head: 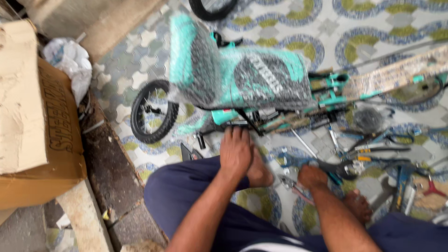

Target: The person assembles a bicycle by tightening bolts on the frame, attaching the seat, and handling components like the front wheel and a plastic basket using a wrench and pliers.

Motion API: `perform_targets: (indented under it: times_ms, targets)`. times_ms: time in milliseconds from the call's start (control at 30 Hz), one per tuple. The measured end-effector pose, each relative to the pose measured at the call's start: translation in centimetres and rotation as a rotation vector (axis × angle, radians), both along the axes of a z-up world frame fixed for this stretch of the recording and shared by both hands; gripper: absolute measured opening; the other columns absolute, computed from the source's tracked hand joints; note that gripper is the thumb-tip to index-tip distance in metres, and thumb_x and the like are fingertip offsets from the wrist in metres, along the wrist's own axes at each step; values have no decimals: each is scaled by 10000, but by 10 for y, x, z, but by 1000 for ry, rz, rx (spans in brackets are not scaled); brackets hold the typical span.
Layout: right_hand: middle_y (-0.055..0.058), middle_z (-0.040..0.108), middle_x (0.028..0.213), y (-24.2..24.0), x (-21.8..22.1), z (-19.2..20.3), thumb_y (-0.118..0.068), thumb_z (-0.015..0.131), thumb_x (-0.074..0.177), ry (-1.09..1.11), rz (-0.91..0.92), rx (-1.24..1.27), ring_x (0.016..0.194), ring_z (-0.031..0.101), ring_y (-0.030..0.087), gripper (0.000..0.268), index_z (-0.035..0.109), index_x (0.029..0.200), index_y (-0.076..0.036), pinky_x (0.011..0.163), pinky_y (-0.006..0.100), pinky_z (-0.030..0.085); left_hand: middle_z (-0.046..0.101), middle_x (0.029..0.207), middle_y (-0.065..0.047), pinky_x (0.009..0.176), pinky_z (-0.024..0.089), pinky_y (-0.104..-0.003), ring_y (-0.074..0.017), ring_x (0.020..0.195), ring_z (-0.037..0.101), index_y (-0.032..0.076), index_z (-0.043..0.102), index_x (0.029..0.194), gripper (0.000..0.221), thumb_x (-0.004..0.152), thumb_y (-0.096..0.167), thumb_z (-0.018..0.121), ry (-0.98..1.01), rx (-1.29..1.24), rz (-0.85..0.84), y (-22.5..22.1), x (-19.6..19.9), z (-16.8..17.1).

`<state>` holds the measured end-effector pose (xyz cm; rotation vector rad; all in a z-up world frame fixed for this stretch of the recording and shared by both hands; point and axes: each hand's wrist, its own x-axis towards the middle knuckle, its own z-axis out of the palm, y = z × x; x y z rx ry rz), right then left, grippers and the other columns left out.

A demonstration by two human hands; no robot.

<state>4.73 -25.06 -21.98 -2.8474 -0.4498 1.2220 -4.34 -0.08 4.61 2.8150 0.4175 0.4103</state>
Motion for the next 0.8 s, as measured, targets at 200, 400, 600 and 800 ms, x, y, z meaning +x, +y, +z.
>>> perform_targets:
  times_ms: [200, 400, 600, 800]
  targets:
    - [153, 666, 1197, -34, 11, -6, -188, 548, 865, -533, 191, 274, 1142, 624, 353, 301, 686, 1122, -117, 942, 505, 512, 592, 1100, -161, 974, 439, -474, -371, 1132, 543, 16, 652, 1072, 231, 887, 130, 575, -73, 229, -138, -6, 17, -16]
    - [119, 632, 1160, -33, 2, -12, -226, 517, 929, -658, 341, 90, 1085, 598, 305, 252, 658, 1124, -150, 923, 523, 468, 628, 1198, -141, 1080, 435, -439, -315, 1204, 557, 48, 666, 1130, 347, 842, 211, 562, 36, 614, -486, 13, 39, -23]
    - [124, 669, 1164, -34, 31, 8, -222, 530, 922, -352, 469, 57, 1098, 670, 279, 323, 619, 1221, -138, 998, 530, 472, 667, 1182, -118, 1011, 383, -403, -277, 1180, 565, 85, 682, 1201, 338, 922, 230, 557, 477, 644, -566, 59, 74, -53]
    - [172, 622, 1244, -20, 72, 74, -235, 503, 968, -75, 602, 190, 1061, 709, 369, 445, 484, 1403, -143, 923, 478, 578, 717, 993, -106, 1011, 320, -412, -255, 1061, 602, 143, 760, 911, 270, 911, 309, 547, 457, 813, -553, 62, 98, -35]
